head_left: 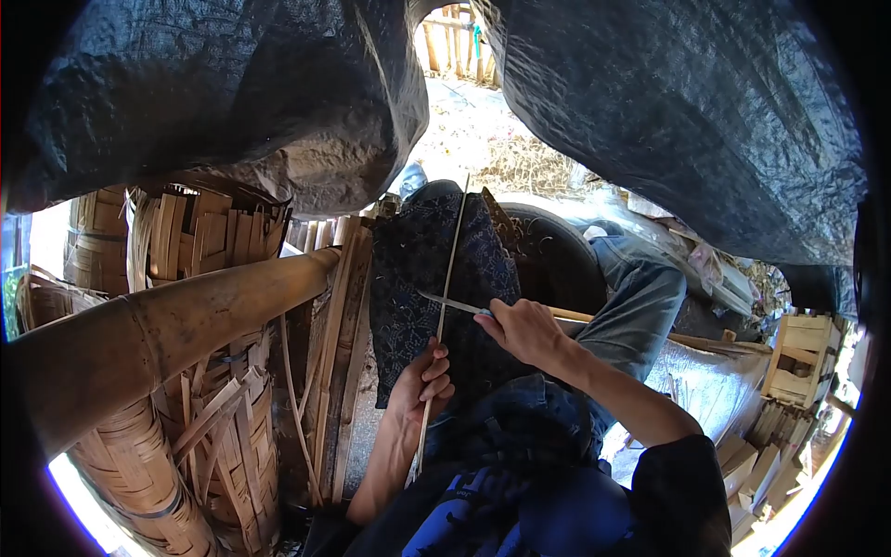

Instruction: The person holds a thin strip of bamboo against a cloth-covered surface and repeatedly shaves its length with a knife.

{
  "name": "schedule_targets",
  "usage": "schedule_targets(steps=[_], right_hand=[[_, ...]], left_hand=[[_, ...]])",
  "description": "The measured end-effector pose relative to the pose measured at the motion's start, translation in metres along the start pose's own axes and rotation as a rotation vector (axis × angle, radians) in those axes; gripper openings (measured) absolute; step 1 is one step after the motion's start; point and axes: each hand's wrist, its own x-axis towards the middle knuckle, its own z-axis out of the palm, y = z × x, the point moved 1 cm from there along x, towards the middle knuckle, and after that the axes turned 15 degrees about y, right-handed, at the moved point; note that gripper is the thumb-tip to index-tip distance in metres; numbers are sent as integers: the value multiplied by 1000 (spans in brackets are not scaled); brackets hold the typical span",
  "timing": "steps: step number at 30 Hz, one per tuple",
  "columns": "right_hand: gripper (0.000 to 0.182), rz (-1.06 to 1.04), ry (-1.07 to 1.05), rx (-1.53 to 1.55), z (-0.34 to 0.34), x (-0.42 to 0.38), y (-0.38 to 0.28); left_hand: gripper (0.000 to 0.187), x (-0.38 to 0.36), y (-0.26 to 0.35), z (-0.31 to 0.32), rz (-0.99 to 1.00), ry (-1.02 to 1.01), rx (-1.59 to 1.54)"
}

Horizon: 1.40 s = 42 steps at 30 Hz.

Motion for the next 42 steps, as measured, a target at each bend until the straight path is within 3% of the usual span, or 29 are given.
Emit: schedule_targets(steps=[2,4,5,7,14,16,17,18,19,20,22,26,28,29,31,42], right_hand=[[42,0,-24,-11,2,-3,-4],[41,60,-23,-35,3,-3,-5],[41,66,-22,-39,6,-1,-4],[41,32,119,-61,17,7,3],[48,293,-53,27,48,100,97],[50,188,74,-97,62,122,136],[52,520,46,114,39,132,115],[53,381,273,86,41,135,120],[52,310,334,123,32,133,104],[51,245,399,161,17,125,86],[49,280,70,202,7,96,64],[44,151,70,273,-6,21,13],[42,-1,-41,53,-5,-5,1],[42,8,-38,51,-3,-9,0],[42,25,-66,-28,2,-16,-3],[43,15,89,-31,35,43,11]], left_hand=[[25,-5,-1,6,2,15,13],[21,-11,-3,19,79,194,189],[21,-11,-3,21,74,192,192],[18,-10,-3,22,71,224,259],[19,-30,-11,3,22,106,156],[22,-34,-8,8,66,137,207],[22,-34,-6,11,77,143,194],[25,-33,-3,14,209,239,350],[28,-32,-1,17,335,337,507],[28,-25,0,17,336,348,502],[33,-6,2,14,489,482,713],[38,4,-2,18,598,527,913],[39,11,-6,12,790,591,1026],[39,13,-9,13,786,585,1033],[40,14,-18,13,987,600,1109],[39,15,-22,8,906,574,1011]])
